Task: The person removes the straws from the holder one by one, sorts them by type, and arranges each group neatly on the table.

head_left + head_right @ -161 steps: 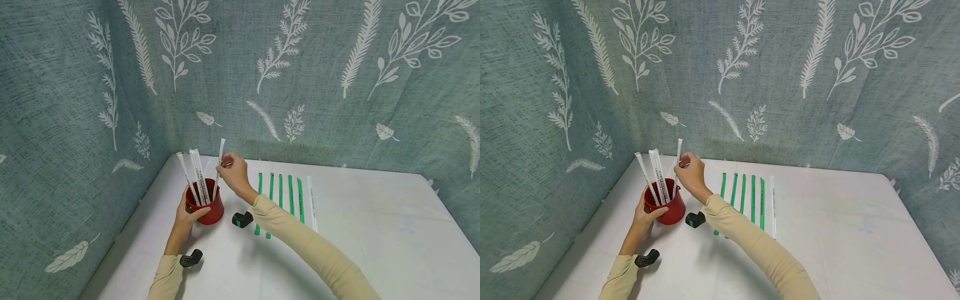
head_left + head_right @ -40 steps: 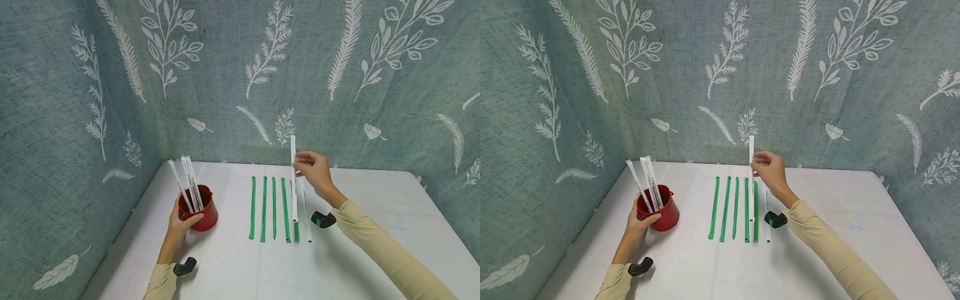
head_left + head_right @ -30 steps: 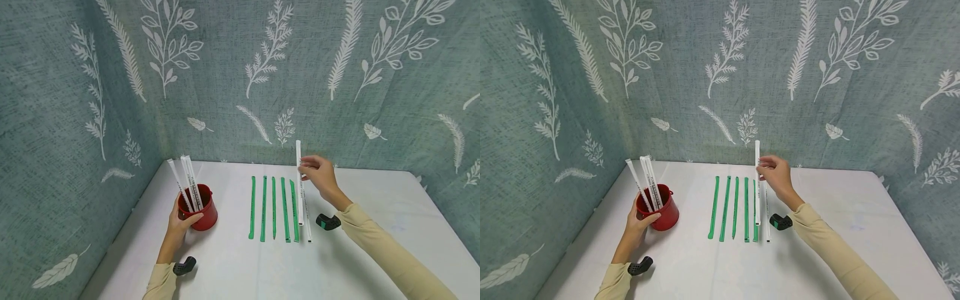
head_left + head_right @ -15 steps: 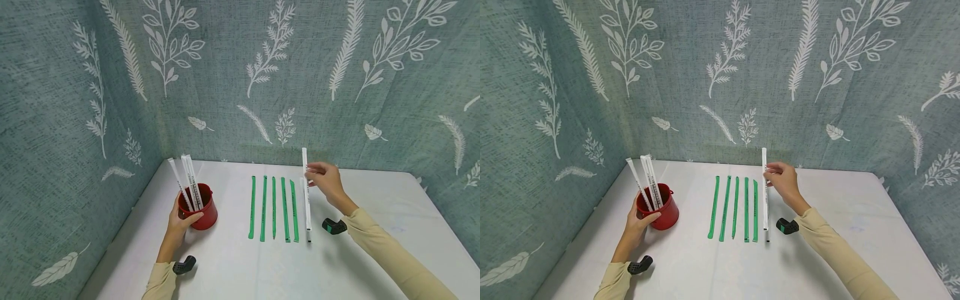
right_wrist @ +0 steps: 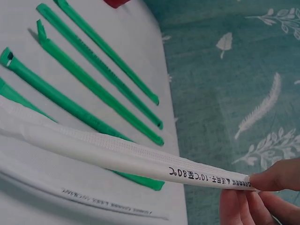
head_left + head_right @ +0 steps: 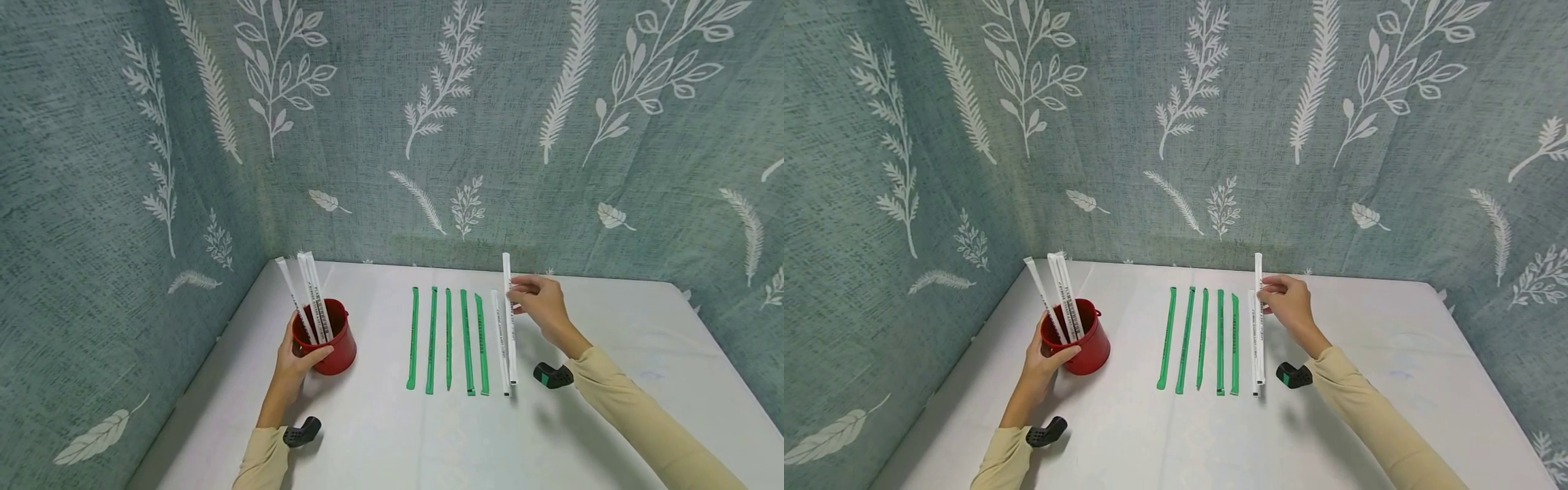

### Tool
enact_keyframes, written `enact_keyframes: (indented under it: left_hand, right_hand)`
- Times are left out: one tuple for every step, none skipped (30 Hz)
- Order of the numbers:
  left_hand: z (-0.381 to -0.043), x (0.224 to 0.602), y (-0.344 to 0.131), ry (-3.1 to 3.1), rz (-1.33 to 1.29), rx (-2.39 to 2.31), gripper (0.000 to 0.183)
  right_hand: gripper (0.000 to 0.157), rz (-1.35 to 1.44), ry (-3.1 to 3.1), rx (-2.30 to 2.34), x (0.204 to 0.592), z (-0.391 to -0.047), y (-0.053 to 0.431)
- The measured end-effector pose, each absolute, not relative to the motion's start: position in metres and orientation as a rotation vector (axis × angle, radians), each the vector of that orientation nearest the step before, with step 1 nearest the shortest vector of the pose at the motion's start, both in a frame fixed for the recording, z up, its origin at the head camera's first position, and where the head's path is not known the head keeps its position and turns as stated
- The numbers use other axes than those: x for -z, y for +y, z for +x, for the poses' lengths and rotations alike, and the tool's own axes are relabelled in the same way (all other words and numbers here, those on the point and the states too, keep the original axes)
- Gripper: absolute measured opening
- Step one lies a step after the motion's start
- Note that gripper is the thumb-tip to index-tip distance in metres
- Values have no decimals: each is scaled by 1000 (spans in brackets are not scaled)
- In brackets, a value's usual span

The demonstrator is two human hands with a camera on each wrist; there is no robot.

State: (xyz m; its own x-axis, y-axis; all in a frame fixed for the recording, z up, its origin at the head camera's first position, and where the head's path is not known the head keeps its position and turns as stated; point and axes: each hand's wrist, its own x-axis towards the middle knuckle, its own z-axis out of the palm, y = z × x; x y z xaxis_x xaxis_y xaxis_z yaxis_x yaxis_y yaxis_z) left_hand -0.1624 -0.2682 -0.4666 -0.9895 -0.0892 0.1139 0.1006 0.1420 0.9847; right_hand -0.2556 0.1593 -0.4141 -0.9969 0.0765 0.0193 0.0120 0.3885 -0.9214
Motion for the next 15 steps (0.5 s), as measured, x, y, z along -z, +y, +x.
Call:
enact_keyframes:
  left_hand:
    - [-162, 466, -269, -2260, -8, 1969, 90]
    - [-162, 466, -269, -2259, -4, 1972, 90]
    - [-162, 466, -269, -2258, -3, 1973, 90]
    - [-161, 466, -269, -2256, -3, 1975, 90]
    - [-161, 466, -269, -2256, -1, 1975, 90]
    - [-161, 466, -270, -2254, 0, 1978, 90]
    - [-161, 466, -270, -2250, -2, 1978, 90]
    - [-160, 465, -270, -2248, -4, 1977, 90]
    - [-160, 465, -270, -2249, -7, 1975, 90]
    - [-160, 465, -270, -2248, -10, 1974, 90]
    - [-161, 465, -270, -2249, -16, 1975, 90]
    - [-161, 465, -269, -2248, -24, 1976, 90]
    - [-161, 466, -270, -2251, -29, 1975, 89]
    - [-162, 468, -270, -2248, -31, 1982, 90]
    - [-164, 471, -271, -2243, -36, 1989, 90]
  right_hand:
    - [35, -88, -2569, -1706, 416, -256, 160]
    - [36, -86, -2575, -1703, 418, -256, 160]
    - [35, -89, -2580, -1701, 420, -256, 161]
    - [35, -88, -2585, -1699, 421, -256, 161]
    - [35, -88, -2590, -1701, 423, -257, 162]
    - [35, -85, -2594, -1706, 425, -257, 163]
    - [35, -79, -2600, -1708, 427, -257, 164]
    - [35, -78, -2607, -1708, 429, -258, 165]
    - [35, -76, -2611, -1709, 431, -258, 166]
    - [35, -73, -2611, -1714, 433, -258, 167]
    - [35, -72, -2613, -1714, 436, -258, 169]
    - [36, -71, -2615, -1712, 438, -258, 170]
    - [36, -70, -2617, -1710, 440, -258, 172]
    - [36, -76, -2620, -1710, 442, -258, 173]
    - [36, -77, -2624, -1710, 444, -258, 174]
